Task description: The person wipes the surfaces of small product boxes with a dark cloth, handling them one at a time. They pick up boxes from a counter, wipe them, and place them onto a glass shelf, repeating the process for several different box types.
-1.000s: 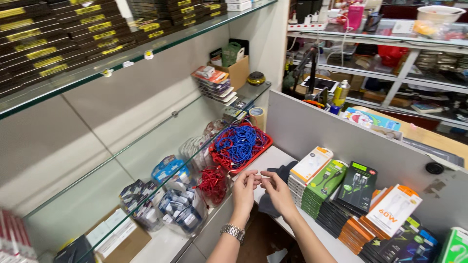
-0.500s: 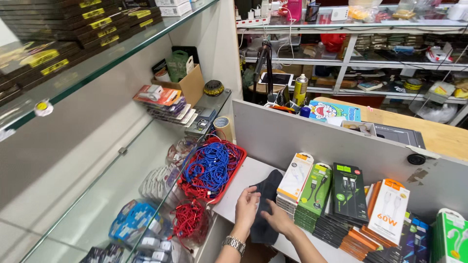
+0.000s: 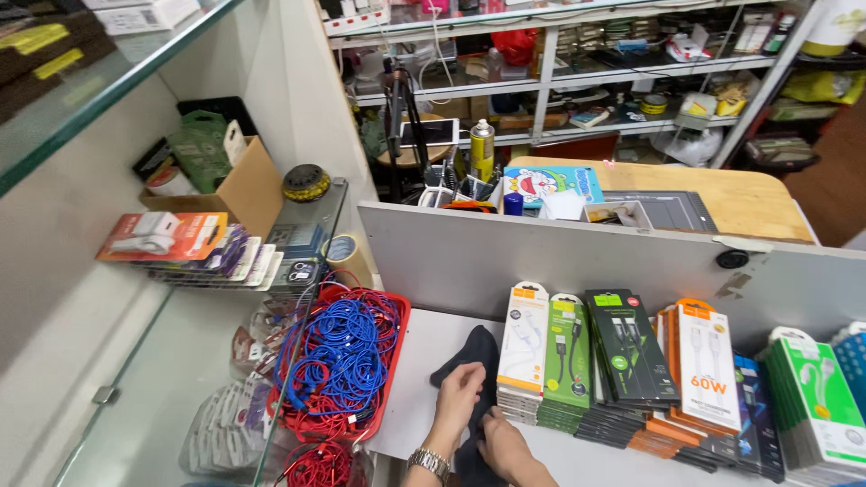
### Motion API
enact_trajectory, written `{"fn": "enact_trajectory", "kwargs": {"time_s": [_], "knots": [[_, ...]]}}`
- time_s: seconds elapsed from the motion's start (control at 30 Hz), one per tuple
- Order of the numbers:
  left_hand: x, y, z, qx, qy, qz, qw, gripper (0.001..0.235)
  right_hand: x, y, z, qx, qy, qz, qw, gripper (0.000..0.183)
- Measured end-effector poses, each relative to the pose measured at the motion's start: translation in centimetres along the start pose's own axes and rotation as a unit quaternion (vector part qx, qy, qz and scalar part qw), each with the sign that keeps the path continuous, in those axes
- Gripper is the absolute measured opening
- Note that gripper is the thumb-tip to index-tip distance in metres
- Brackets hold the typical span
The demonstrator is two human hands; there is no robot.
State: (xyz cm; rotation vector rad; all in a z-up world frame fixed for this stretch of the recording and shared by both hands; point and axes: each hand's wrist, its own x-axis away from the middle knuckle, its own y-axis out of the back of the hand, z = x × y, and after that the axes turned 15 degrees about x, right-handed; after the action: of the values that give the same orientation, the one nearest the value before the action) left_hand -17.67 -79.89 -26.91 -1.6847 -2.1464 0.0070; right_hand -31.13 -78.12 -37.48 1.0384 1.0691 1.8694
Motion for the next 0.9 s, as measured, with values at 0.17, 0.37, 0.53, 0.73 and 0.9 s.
{"fn": "enact_trajectory", "kwargs": {"time_s": [0.17, 0.37, 0.53, 0.73, 0.9], "knots": [[-2.8, -3.4, 0.3, -0.044, 0.013, 0.016, 0.999, 0.044, 2.2, 6.2, -2.3, -0.176, 0.036, 0.055, 0.982, 0.029], [-5.0, -3.4, 0.2, 0.014, 0.047, 0.048, 0.998, 0.042, 8.5, 16.9, -6.2, -0.488, 0.024, 0.140, 0.861, 0.027], [-1.9, -4.1, -0.9, 0.076, 0.093, 0.063, 0.991, 0.048, 11.2, 24.0, -4.8, -0.585, -0.007, -0.076, 0.808, 0.035], [4.7, -10.1, -0.4, 0.385, 0.116, 0.180, 0.898, 0.055, 12.8, 22.9, 1.1, -0.185, -0.028, -0.389, 0.902, 0.081], [7.5, -12.9, -1.7, 0.364, 0.146, 0.136, 0.910, 0.058, 15.3, 22.2, -1.4, -0.192, -0.038, -0.340, 0.920, 0.074]]}}
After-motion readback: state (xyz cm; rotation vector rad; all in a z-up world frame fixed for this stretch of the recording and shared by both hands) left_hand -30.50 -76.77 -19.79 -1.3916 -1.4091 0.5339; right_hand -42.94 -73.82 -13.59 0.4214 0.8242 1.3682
